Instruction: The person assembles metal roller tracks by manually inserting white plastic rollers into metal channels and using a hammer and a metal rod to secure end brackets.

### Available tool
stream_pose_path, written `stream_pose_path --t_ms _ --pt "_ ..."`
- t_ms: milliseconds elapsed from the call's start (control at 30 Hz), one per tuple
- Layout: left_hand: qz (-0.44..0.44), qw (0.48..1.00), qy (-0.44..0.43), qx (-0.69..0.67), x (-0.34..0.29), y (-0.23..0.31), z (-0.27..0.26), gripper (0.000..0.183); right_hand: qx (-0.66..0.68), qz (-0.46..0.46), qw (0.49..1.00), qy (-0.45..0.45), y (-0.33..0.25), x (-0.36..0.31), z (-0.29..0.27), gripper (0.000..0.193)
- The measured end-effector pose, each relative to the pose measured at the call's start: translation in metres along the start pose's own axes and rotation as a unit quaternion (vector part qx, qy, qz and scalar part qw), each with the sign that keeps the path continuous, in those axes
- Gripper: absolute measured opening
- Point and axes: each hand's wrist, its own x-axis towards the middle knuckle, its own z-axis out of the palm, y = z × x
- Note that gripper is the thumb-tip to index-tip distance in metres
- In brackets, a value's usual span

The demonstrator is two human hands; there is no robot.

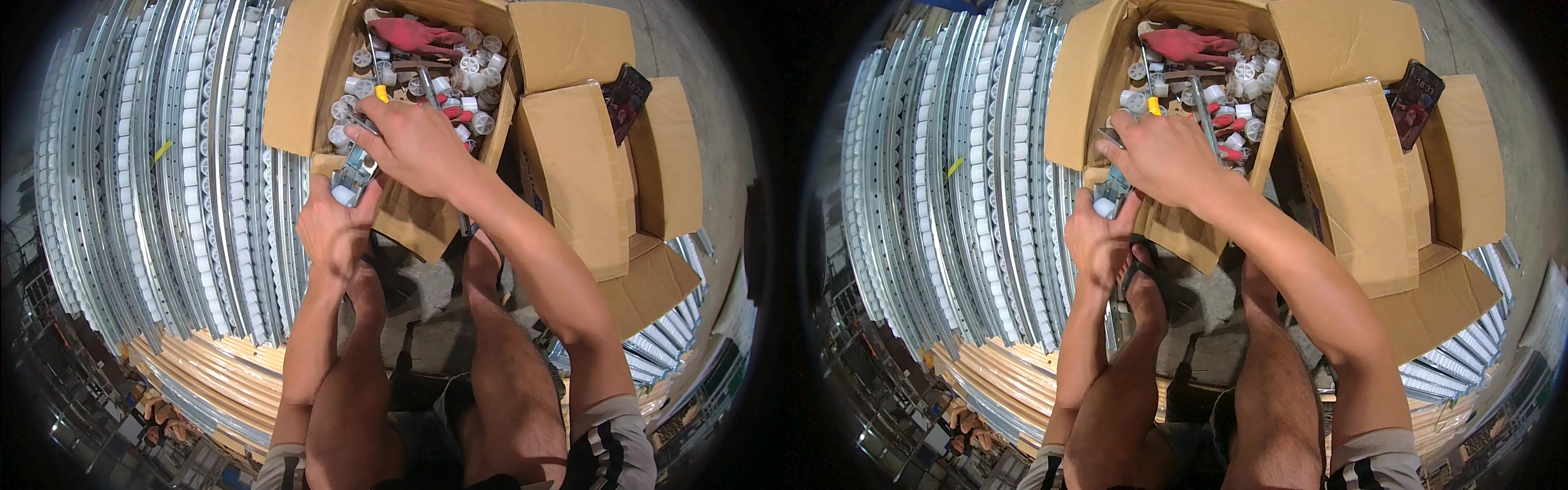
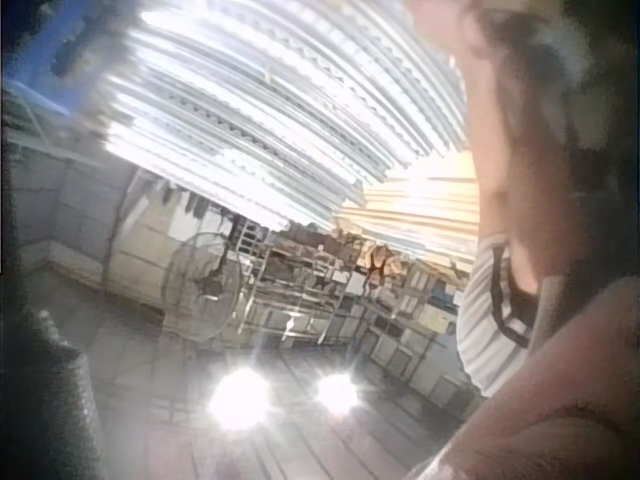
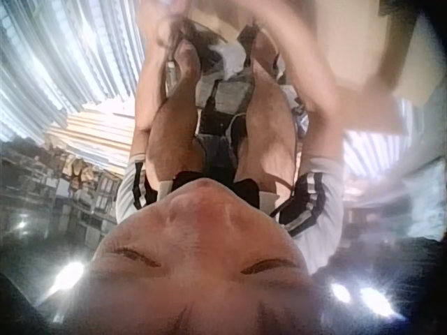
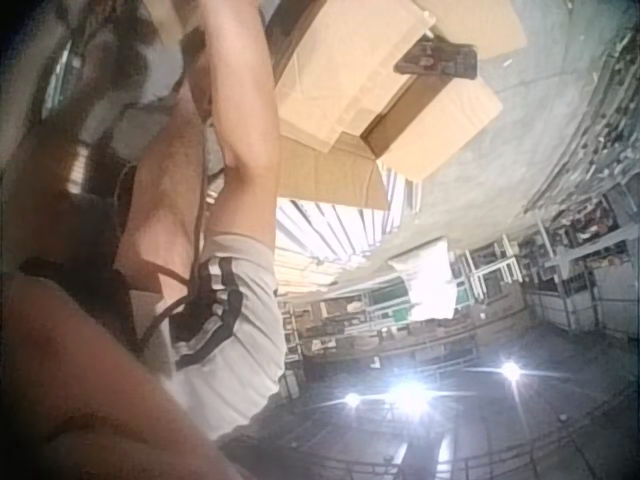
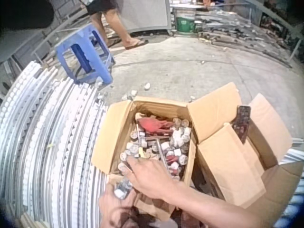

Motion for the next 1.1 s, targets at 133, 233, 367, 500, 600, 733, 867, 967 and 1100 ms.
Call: stream_pose_path --t_ms 133,233,367,500,600,733,867,967,1100 --pt "-0.003 1.000 -0.017 -0.014 -0.004 0.004 -0.009 0.063 0.123 0.020 0.991 -0.051 -0.002 -0.004 -0.022 0.039" --pt "0.007 1.000 -0.015 -0.022 -0.007 0.008 -0.011 0.063 0.134 -0.040 0.990 -0.001 0.006 -0.009 -0.008 0.040" --pt "0.048 0.998 0.025 -0.024 -0.007 0.001 -0.008 0.063 0.127 0.007 0.992 -0.018 -0.002 -0.007 -0.002 0.036" --pt "0.051 0.999 0.018 0.002 -0.008 0.002 -0.011 0.061 0.134 0.041 0.990 0.029 -0.015 -0.011 0.006 0.034" --pt "0.056 0.998 0.011 -0.009 -0.010 0.001 -0.009 0.060 0.172 0.048 0.981 0.073 -0.017 -0.016 0.013 0.032" --pt "0.072 0.997 0.012 -0.009 -0.013 0.001 -0.009 0.060 0.192 0.036 0.977 0.081 -0.017 -0.019 0.017 0.031" --pt "0.076 0.997 0.010 -0.011 -0.013 0.004 -0.010 0.062 0.203 0.027 0.976 0.076 -0.013 -0.016 0.016 0.032" --pt "0.076 0.997 0.014 0.000 -0.010 0.000 -0.008 0.061 0.220 0.032 0.974 0.052 -0.009 -0.012 0.016 0.035" --pt "0.049 0.999 0.005 0.000 -0.009 -0.001 -0.009 0.059 0.245 0.023 0.969 0.003 -0.004 -0.010 0.007 0.042"
